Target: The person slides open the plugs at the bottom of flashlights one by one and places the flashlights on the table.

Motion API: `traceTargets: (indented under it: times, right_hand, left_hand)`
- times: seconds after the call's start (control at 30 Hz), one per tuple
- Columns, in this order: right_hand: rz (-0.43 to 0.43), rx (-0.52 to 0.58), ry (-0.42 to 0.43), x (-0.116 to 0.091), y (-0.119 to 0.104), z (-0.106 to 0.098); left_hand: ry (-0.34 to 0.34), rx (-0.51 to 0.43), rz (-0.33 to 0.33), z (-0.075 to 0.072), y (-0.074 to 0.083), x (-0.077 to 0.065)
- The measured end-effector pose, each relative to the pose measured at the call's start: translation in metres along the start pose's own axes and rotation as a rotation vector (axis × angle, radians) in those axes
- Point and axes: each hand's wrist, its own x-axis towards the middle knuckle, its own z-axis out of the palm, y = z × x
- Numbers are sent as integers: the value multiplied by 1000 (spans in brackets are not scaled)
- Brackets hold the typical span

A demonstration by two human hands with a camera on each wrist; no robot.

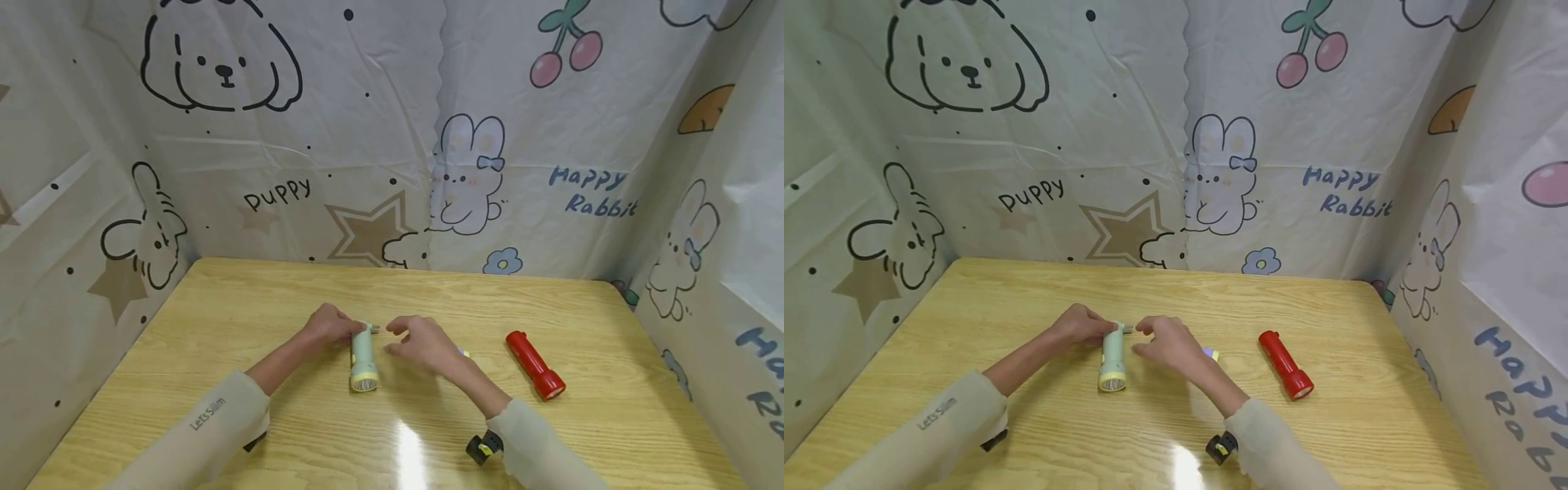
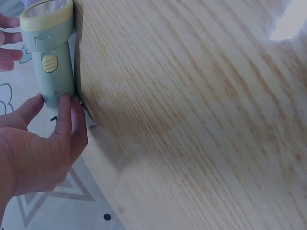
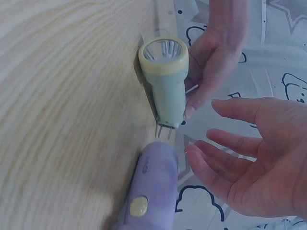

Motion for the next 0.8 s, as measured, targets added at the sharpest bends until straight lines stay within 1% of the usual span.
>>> traceTargets:
  times: [0.17,0.4,0.8]
  right_hand:
    - [1,5,21,-1,4,-6]
    - [2,4,40,-1,9,-13]
    - [42,-38,7,0,19,-20]
  left_hand:
    - [-2,6,0,-1,1,0]
    - [-8,5,-19,0,1,2]
    - [-15,0,-27,-1,2,1]
